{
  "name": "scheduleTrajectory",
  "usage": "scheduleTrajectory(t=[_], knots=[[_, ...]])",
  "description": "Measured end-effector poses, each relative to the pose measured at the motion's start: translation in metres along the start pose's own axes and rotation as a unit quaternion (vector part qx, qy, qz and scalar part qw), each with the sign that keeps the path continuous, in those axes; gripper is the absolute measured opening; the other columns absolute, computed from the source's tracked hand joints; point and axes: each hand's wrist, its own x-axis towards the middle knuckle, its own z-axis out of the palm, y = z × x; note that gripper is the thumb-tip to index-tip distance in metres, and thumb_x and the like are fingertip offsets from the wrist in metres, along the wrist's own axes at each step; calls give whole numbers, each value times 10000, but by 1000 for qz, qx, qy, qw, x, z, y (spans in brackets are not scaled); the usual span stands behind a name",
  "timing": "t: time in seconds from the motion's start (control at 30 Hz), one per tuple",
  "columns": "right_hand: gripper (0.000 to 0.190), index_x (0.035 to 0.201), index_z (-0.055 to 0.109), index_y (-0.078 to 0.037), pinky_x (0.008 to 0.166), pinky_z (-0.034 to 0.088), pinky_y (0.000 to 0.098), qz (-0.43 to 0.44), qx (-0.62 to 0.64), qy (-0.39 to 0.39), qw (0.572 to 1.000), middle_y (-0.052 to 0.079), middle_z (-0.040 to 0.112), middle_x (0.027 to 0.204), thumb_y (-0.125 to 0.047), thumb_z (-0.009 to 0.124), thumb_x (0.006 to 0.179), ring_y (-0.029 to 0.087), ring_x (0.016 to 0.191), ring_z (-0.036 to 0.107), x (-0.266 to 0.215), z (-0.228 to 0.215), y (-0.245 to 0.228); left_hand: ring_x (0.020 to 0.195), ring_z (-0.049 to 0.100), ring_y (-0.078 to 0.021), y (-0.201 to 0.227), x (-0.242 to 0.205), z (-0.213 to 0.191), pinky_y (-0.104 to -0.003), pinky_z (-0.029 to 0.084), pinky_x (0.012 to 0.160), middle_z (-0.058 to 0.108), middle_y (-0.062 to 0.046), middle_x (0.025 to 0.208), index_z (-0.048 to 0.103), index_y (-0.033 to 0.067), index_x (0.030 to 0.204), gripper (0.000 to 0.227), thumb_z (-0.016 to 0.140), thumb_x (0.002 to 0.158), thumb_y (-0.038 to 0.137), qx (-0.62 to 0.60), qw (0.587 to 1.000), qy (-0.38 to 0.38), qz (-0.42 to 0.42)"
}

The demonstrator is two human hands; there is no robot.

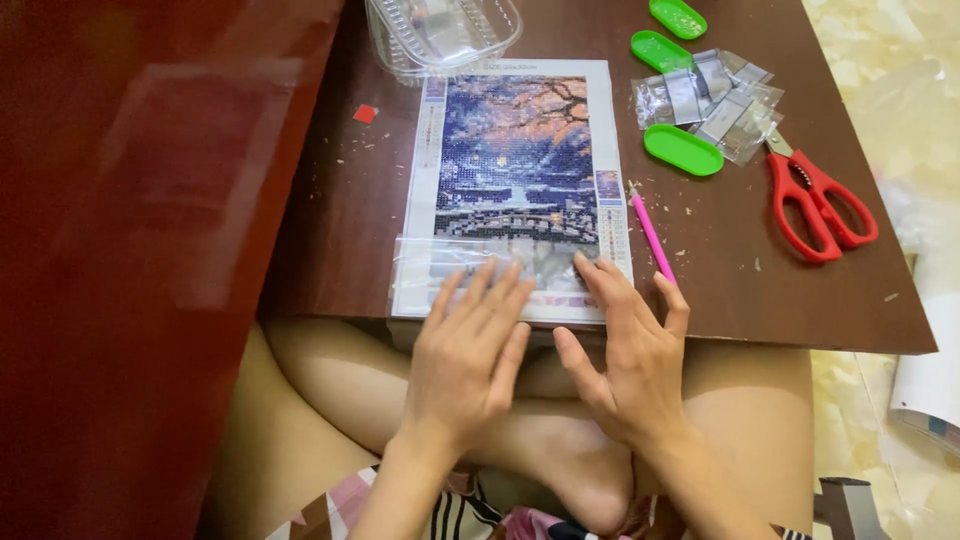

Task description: A person is engaged in diamond painting, picking up small resin beads from a tray using a specialized pen and placing them onto a coded adhesive canvas.

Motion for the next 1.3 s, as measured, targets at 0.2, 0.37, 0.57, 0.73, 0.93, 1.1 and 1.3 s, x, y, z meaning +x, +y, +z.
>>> scheduleTrajectory(t=[0.2, 0.37, 0.57, 0.73, 0.93, 1.1, 1.3], knots=[[626, 1393, 447, 20, 1183, 198, 500, -9, 22, 4, 1000, 117, 553, 1441, -236, 625, 850, 251, 1352, 520, -3, 0, 0, 1377, 470, -300, 2, 5, 9, -470, 274, 1158, 558, -127, 1433, 537, 3, 1360, 461, 527, 925, 154, -3, 999, -31, -30], [546, 1332, 510, 27, 1167, 292, 448, -17, 39, 23, 999, 103, 621, 1343, -111, 657, 825, 243, 1274, 589, -4, -4, -13, 1335, 511, -327, -2, 18, 7, -475, 316, 1123, 619, -158, 1350, 466, -35, 1390, 491, 507, 937, 149, -6, 999, -26, -41], [537, 1331, 502, 21, 1161, 300, 437, -1, 36, 20, 999, 104, 617, 1356, -118, 643, 832, 236, 1296, 570, -5, 2, -18, 1327, 518, -351, 0, 24, 0, -472, 337, 1110, 624, -165, 1339, 472, -25, 1381, 471, 502, 933, 115, -26, 999, -26, -40], [547, 1357, 484, 14, 1147, 299, 436, 0, 29, 10, 1000, 110, 651, 1310, -131, 636, 851, 221, 1270, 590, 0, 0, -15, 1292, 565, -338, 5, 15, -5, -449, 374, 1105, 667, -161, 1277, 550, -43, 1298, 408, 550, 900, 46, -53, 999, 7, -1], [554, 1354, 483, 26, 1136, 298, 433, 1, 25, 15, 1000, 136, 666, 1260, -135, 650, 851, 227, 1167, 638, 5, 0, -16, 1390, 442, -334, -6, 6, -2, -476, 266, 1152, 568, -127, 1424, 535, 21, 1358, 466, 530, 915, 164, 1, 998, -56, -22], [523, 1320, 510, 14, 1140, 301, 436, 6, 53, 31, 998, 128, 680, 1230, -124, 652, 836, 233, 1146, 643, 12, -3, -18, 1441, 340, -331, -11, 19, 3, -488, 214, 1162, 454, -149, 1510, 522, 21, 1379, 489, 491, 961, 273, 43, 995, -84, -37], [361, 1159, 600, 39, 1063, 429, 448, -36, 77, 47, 995, 125, 731, 1016, -39, 659, 812, 268, 1036, 689, 18, 0, -17, 1408, 384, -346, -17, 33, 14, -503, 242, 1139, 498, -155, 1470, 578, 23, 1326, 454, 482, 963, 278, 48, 995, -76, -51]])
